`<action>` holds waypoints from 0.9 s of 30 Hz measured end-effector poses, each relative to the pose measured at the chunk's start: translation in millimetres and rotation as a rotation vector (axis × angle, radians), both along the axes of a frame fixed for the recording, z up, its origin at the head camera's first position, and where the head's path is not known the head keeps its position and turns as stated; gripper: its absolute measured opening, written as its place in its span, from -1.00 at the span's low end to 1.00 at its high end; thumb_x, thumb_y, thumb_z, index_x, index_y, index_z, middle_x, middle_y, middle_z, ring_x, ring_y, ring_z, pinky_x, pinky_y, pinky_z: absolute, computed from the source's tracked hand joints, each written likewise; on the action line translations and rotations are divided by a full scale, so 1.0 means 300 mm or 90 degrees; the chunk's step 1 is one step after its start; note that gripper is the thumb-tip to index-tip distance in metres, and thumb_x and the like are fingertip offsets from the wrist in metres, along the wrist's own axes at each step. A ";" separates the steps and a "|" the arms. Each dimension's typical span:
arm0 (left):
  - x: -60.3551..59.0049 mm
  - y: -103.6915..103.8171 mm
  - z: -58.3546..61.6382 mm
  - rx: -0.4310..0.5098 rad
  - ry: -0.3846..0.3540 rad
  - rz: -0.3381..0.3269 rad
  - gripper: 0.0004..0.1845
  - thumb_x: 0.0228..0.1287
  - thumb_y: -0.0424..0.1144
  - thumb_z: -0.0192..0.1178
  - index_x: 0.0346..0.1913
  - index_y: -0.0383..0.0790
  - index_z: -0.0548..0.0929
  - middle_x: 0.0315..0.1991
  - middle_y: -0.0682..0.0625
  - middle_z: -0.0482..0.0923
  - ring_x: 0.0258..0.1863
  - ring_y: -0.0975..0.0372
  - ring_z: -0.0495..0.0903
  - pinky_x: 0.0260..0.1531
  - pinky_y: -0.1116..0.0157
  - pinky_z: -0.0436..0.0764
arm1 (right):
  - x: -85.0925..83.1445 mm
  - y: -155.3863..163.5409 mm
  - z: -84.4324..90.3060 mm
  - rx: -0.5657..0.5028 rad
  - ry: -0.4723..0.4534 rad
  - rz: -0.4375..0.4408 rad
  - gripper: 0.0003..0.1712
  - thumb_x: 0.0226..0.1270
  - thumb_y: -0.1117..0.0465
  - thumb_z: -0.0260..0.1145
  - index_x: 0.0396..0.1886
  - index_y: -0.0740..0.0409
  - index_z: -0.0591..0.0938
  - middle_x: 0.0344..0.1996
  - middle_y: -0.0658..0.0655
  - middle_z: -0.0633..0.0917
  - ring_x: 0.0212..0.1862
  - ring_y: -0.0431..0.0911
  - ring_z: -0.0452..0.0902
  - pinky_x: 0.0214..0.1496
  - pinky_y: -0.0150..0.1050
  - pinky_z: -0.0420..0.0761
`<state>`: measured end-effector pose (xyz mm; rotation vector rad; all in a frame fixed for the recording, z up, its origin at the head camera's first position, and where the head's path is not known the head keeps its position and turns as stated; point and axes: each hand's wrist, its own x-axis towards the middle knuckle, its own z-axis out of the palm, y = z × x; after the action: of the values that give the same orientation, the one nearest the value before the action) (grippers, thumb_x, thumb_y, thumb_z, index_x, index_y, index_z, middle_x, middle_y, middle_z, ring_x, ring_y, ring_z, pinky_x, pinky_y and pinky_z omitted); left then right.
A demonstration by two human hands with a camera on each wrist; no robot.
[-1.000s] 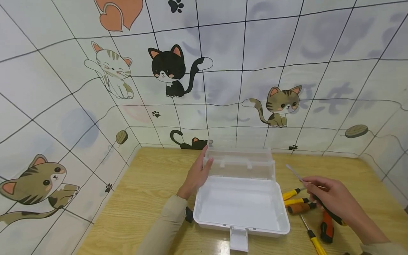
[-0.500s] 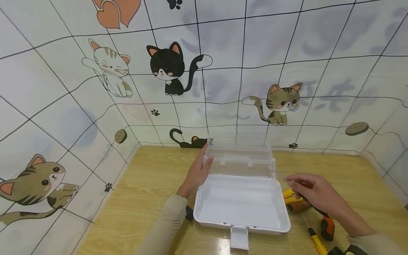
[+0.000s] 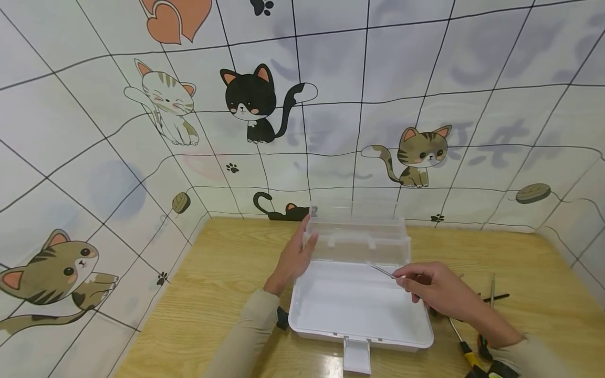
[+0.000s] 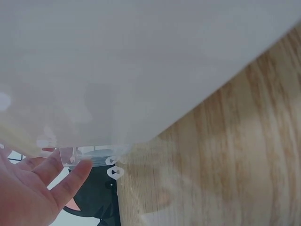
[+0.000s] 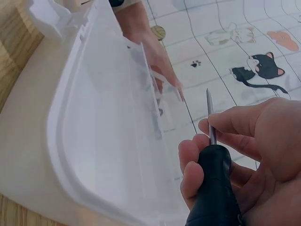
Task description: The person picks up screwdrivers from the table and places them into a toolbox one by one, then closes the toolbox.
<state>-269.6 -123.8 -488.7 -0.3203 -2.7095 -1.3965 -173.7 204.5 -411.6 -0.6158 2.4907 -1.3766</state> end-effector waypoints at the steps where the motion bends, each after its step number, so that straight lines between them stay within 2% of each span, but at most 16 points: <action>1: 0.001 0.000 0.000 0.000 0.000 0.000 -0.33 0.48 0.34 -0.24 0.56 0.42 -0.09 0.53 0.03 0.15 0.04 -0.01 0.52 0.21 -0.14 0.40 | -0.002 -0.011 -0.001 0.001 0.001 0.012 -0.71 0.48 0.17 0.24 0.03 0.24 0.68 -0.53 0.07 0.61 -0.53 -0.12 0.51 -0.58 -0.30 0.53; 4: 0.002 -0.001 0.001 -0.002 0.000 0.004 -0.32 0.48 0.35 -0.24 0.57 0.39 -0.08 0.53 0.02 0.15 0.11 0.01 0.51 0.23 -0.16 0.38 | -0.004 -0.047 -0.009 -0.003 -0.007 0.043 -0.71 0.47 0.18 0.25 0.03 0.25 0.68 -0.49 0.09 0.62 -0.52 -0.07 0.53 -0.57 -0.30 0.54; 10: 0.004 -0.001 0.004 0.000 -0.001 0.001 -0.32 0.49 0.34 -0.24 0.57 0.38 -0.08 0.52 0.00 0.18 -0.16 0.05 0.53 0.12 -0.12 0.46 | -0.005 -0.112 -0.030 -0.011 0.005 0.088 -0.74 0.44 0.22 0.26 0.00 0.27 0.68 -0.43 0.09 0.63 -0.54 -0.11 0.53 -0.55 -0.31 0.55; 14: 0.002 0.000 0.005 -0.006 0.003 0.001 -0.33 0.49 0.32 -0.24 0.57 0.37 -0.08 0.52 -0.01 0.18 -0.07 0.06 0.51 0.16 -0.13 0.44 | -0.005 -0.149 -0.044 -0.002 0.017 0.113 -0.77 0.44 0.23 0.26 -0.04 0.23 0.70 -0.45 0.05 0.64 -0.57 -0.22 0.49 -0.53 -0.33 0.51; 17: 0.001 -0.001 0.006 -0.006 0.009 -0.002 -0.32 0.50 0.31 -0.23 0.58 0.32 -0.06 0.51 -0.02 0.20 -0.09 0.04 0.52 0.15 -0.12 0.45 | -0.002 -0.174 -0.059 0.014 0.004 0.123 -0.79 0.44 0.21 0.27 -0.05 0.18 0.71 -0.46 0.01 0.65 -0.58 -0.28 0.47 -0.51 -0.34 0.48; 24: 0.000 -0.001 0.003 -0.006 0.017 -0.004 -0.33 0.51 0.28 -0.21 0.58 0.30 -0.06 0.52 -0.02 0.18 0.02 0.03 0.52 0.20 -0.14 0.41 | 0.003 -0.212 -0.088 0.026 -0.034 0.135 -0.80 0.44 0.21 0.26 -0.07 0.13 0.73 -0.44 0.02 0.66 -0.58 -0.24 0.49 -0.51 -0.33 0.49; 27: -0.002 0.000 0.000 -0.007 0.018 -0.004 -0.33 0.52 0.28 -0.21 0.58 0.31 -0.05 0.51 -0.03 0.20 -0.07 0.02 0.54 0.17 -0.13 0.44 | 0.004 -0.224 -0.100 0.027 -0.038 0.144 -0.81 0.44 0.22 0.26 -0.09 0.12 0.73 -0.45 0.00 0.65 -0.59 -0.27 0.47 -0.53 -0.34 0.47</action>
<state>-270.1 -123.7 -488.6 -0.3482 -2.6969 -1.3680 -172.6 137.4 -441.7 -0.8065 2.3142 -1.2378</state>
